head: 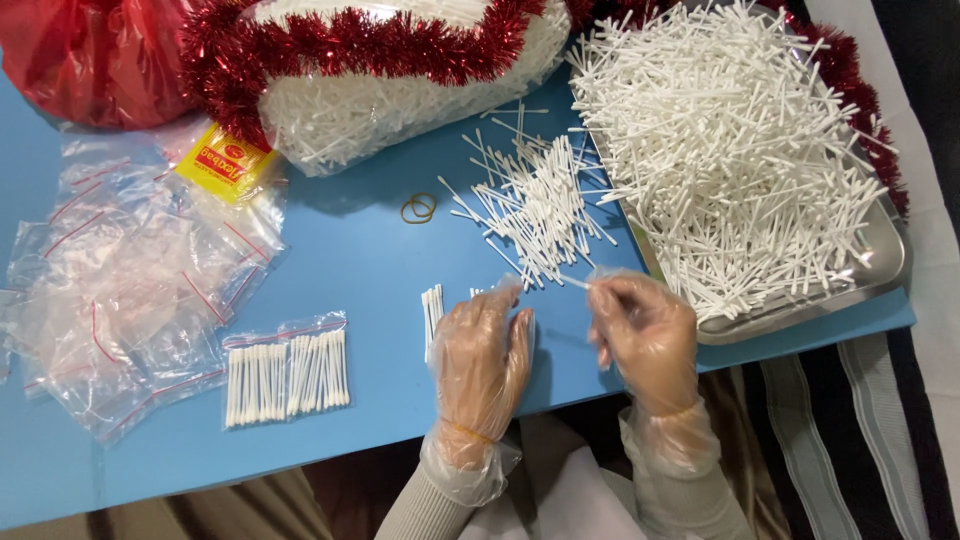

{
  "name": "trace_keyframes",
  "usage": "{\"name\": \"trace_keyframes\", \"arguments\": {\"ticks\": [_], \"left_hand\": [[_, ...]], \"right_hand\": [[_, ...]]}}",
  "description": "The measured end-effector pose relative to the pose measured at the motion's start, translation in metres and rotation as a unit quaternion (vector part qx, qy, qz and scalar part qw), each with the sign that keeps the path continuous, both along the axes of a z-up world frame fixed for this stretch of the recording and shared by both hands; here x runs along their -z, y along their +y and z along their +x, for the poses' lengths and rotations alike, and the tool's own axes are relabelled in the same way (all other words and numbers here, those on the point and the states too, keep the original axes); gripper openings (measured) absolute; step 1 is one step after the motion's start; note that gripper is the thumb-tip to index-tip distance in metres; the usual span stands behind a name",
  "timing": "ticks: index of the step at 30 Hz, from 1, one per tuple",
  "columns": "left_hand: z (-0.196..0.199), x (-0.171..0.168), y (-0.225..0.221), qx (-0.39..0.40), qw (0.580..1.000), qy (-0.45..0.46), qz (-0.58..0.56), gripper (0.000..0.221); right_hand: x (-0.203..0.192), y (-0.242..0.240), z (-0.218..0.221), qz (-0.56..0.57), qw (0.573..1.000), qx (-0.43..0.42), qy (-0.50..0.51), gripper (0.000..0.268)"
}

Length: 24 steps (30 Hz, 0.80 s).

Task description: The person sorts white cotton swabs into small groups by hand and places a group into a transparent plastic bag on a blue tabletop.

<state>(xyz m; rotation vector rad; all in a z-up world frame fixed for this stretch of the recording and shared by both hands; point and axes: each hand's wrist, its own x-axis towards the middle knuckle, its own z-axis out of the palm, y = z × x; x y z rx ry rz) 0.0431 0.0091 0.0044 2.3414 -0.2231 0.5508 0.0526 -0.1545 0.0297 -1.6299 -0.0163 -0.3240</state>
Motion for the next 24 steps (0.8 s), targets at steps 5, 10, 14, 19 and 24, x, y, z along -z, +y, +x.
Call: {"name": "trace_keyframes", "arguments": {"ticks": [5,10,14,19,24], "left_hand": [[-0.006,-0.006,0.005,0.003,0.995,-0.047,-0.092,0.040],[-0.012,-0.003,0.017,0.040,0.993,-0.101,-0.041,0.045],[-0.018,-0.012,0.015,0.075,0.991,-0.101,-0.045,0.018],[-0.028,-0.013,0.012,0.096,0.990,-0.078,-0.073,0.009],[-0.046,0.003,0.028,0.066,0.997,-0.049,0.003,0.013]], "right_hand": [[-0.003,0.001,-0.014,0.042,0.998,-0.036,0.001,0.008],[-0.012,-0.001,-0.028,-0.068,0.995,-0.065,0.023,0.008],[-0.009,0.010,-0.031,-0.005,0.999,-0.041,0.007,0.008],[-0.017,0.027,-0.026,-0.016,0.992,-0.124,-0.011,0.014],[-0.005,0.036,-0.026,-0.106,0.987,-0.121,0.023,0.012]]}}
